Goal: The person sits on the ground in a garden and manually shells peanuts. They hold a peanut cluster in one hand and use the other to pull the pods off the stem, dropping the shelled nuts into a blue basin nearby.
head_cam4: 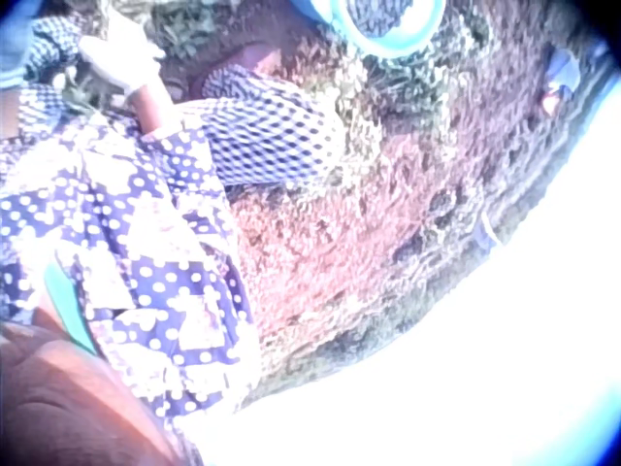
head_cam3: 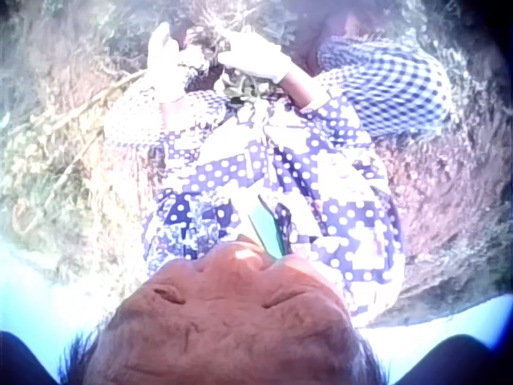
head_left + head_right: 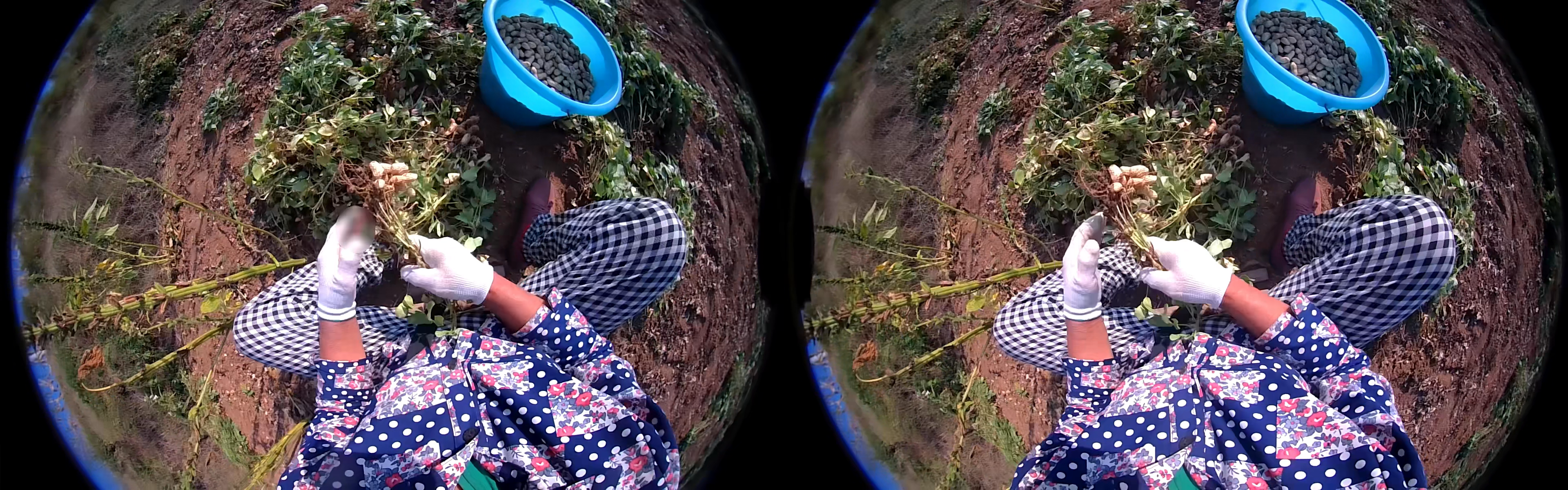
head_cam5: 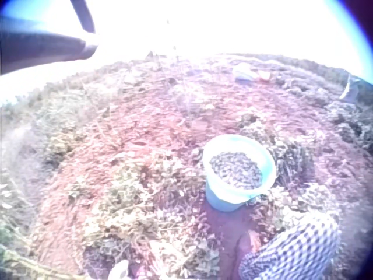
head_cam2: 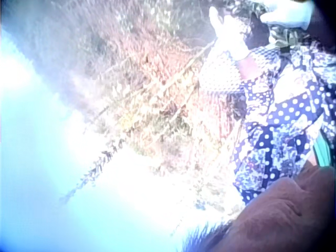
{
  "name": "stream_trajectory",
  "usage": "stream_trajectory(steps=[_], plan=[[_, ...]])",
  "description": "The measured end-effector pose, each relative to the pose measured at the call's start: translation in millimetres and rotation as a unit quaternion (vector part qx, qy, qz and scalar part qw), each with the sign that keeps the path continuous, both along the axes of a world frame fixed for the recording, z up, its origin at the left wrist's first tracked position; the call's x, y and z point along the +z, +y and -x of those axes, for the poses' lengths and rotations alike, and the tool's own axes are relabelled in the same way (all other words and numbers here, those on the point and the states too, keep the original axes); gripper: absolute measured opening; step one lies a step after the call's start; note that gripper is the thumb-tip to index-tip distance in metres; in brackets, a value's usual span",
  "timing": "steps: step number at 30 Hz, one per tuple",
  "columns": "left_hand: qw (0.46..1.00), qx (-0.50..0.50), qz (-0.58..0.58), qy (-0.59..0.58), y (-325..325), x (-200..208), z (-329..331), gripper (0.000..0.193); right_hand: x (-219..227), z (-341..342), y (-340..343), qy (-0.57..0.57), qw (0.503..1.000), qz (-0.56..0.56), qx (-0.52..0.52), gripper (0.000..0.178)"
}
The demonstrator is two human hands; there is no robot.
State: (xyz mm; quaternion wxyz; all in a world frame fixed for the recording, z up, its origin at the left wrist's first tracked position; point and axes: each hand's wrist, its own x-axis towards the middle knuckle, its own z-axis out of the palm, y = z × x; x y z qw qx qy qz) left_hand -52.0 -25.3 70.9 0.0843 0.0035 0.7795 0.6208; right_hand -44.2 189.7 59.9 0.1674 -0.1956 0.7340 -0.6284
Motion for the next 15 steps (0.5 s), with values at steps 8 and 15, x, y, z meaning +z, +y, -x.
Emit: stream_trajectory(steps=[8,15], plan=[[0.934,0.145,-0.302,-0.12,6.4,-36.0,-2.4,0.034,-10.5,-16.0,-25.0,0.134,0.964,-0.19,0.126,0.049],[0.884,0.288,-0.361,-0.069,-5.9,-27.6,-3.1,0.042,-17.1,24.3,-22.5,0.127,0.971,-0.069,-0.192,0.076]])
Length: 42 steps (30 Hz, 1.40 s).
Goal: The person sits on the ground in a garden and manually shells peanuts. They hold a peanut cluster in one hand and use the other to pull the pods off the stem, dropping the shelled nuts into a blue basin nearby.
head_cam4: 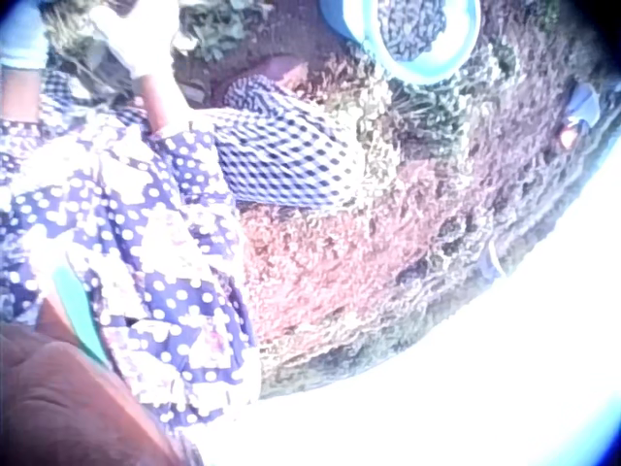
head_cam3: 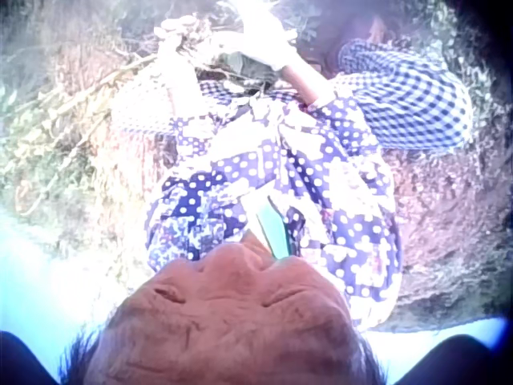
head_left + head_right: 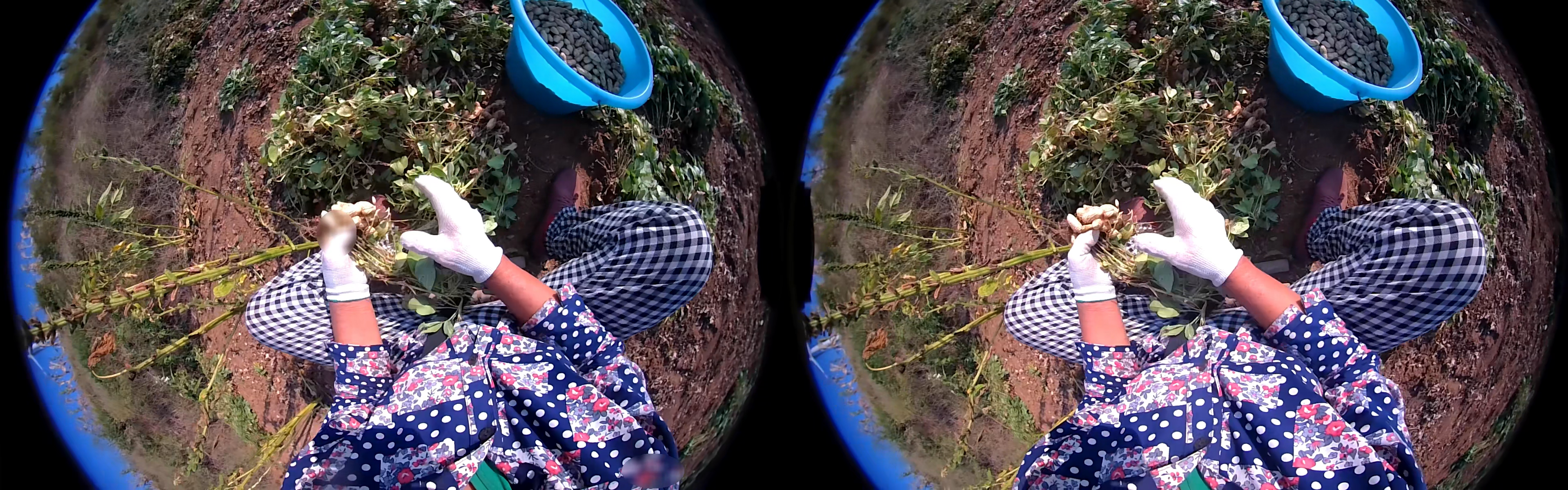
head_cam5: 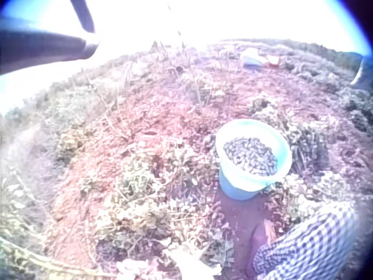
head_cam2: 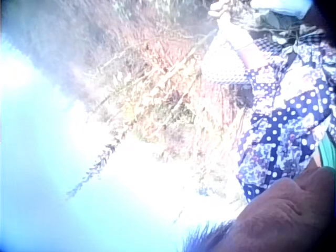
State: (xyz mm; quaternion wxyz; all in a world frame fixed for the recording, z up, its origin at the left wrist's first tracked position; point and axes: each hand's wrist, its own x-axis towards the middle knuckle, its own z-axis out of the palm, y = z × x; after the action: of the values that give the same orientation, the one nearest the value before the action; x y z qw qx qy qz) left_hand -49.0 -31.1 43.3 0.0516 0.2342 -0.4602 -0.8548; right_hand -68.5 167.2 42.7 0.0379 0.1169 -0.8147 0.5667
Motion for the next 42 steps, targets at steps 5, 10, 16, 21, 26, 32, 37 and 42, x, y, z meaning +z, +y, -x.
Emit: stream_trajectory(steps=[5,10,16,21,26,32,37,42], plan=[[0.987,-0.061,-0.086,0.121,15.9,8.6,2.2,0.043,-16.3,-27.6,-44.1,-0.289,0.822,0.09,0.483,0.069],[0.994,-0.063,0.038,0.077,10.0,-5.9,0.1,0.047,-53.6,-38.3,-45.9,-0.314,0.85,-0.035,0.421,0.036],[0.981,0.013,0.153,-0.12,2.9,-19.3,-18.7,0.045,-69.3,-25.6,-34.5,-0.213,0.927,-0.174,0.255,0.03],[0.965,-0.167,0.176,-0.1,13.9,-1.7,-33.7,0.043,-68.1,-24.1,-31.0,-0.21,0.94,-0.142,0.227,0.028],[0.974,-0.161,0.157,0.039,12.3,-18.6,-10.5,0.031,-68.6,-36.9,-36.1,-0.125,0.921,-0.2,0.311,0.027],[0.826,-0.048,-0.56,0.048,-4.3,-65.8,0.5,0.034,-67.0,-22.4,-25.1,-0.228,0.864,-0.219,0.391,0.043],[0.9,-0.227,0.372,0.023,5.7,-77.7,-19.4,0.031,-40.9,12.5,14.8,-0.165,0.972,-0.083,0.148,0.052],[0.794,-0.261,0.548,0.018,32.0,-66.1,-13.2,0.031,-8.2,13.0,6.3,-0.123,0.99,0.05,0.044,0.02]])
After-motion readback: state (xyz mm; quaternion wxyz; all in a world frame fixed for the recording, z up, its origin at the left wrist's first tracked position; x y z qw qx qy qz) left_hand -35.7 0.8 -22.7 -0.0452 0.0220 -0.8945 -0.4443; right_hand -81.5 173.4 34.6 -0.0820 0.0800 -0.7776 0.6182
